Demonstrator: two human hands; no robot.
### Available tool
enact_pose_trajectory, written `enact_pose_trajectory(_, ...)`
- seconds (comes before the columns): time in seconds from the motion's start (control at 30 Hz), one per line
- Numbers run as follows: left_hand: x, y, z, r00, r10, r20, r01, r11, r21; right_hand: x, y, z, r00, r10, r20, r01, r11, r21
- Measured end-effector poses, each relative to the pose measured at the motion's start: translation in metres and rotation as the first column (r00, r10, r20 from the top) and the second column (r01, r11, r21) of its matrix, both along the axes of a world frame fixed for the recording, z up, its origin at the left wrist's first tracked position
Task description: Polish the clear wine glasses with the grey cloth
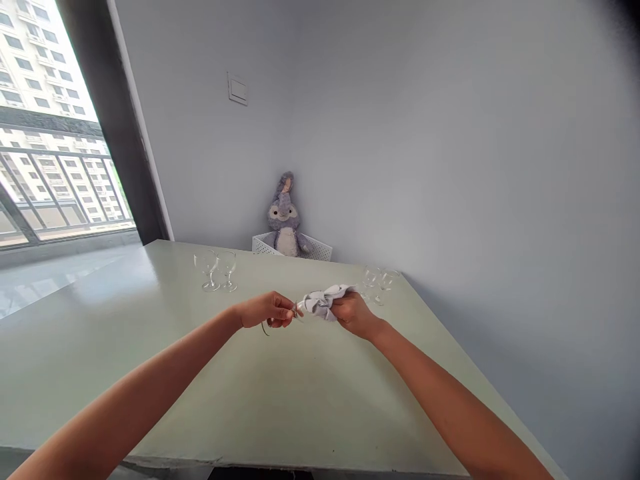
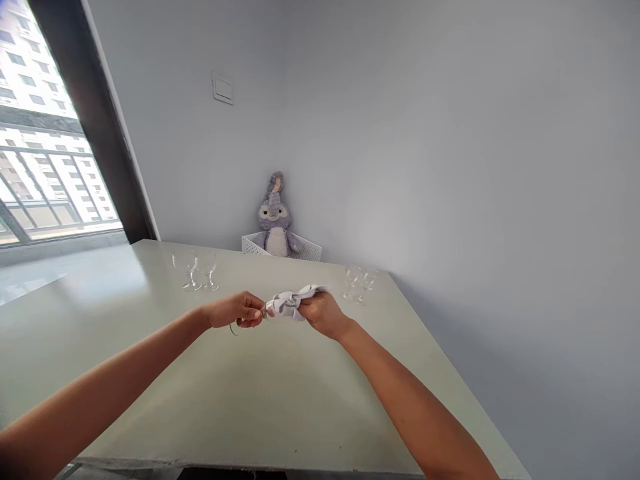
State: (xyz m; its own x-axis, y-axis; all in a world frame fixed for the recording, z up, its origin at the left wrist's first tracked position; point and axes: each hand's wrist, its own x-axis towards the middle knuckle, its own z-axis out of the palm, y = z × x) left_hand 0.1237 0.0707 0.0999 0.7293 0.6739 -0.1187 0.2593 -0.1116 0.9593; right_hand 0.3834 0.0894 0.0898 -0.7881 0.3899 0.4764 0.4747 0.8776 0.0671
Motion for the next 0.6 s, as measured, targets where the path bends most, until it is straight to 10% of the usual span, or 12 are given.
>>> enact_pose_trajectory(0.17, 0.003, 0.009, -0.023, 0.984, 0.168, 0.056, -0.166, 0.985, -0.037, 0.005, 0.005, -0.019, 0.921, -0.155, -0.359, 0.063, 0.965, -0.254)
enact_pose_trajectory(0.33, 0.003, 0.010, -0.043, 0.858, 0.513, -0.022, -0.511, 0.858, 0.057, 0.013, -0.003, -0.034, 0.442, -0.627, -0.642, 0.001, 0.715, -0.699)
enact_pose_trajectory(0.43, 0.004, 0.008, -0.045, 0.760, 0.628, -0.170, -0.585, 0.774, 0.242, 0.007, -0.023, -0.024, 0.566, -0.588, -0.578, 0.144, 0.761, -0.633)
enact_pose_trajectory(0.6, 0.024, -0.007, -0.041, 0.706, 0.664, -0.245, -0.433, 0.679, 0.593, -0.026, -0.056, -0.009, 0.884, -0.446, -0.138, 0.451, 0.892, 0.007)
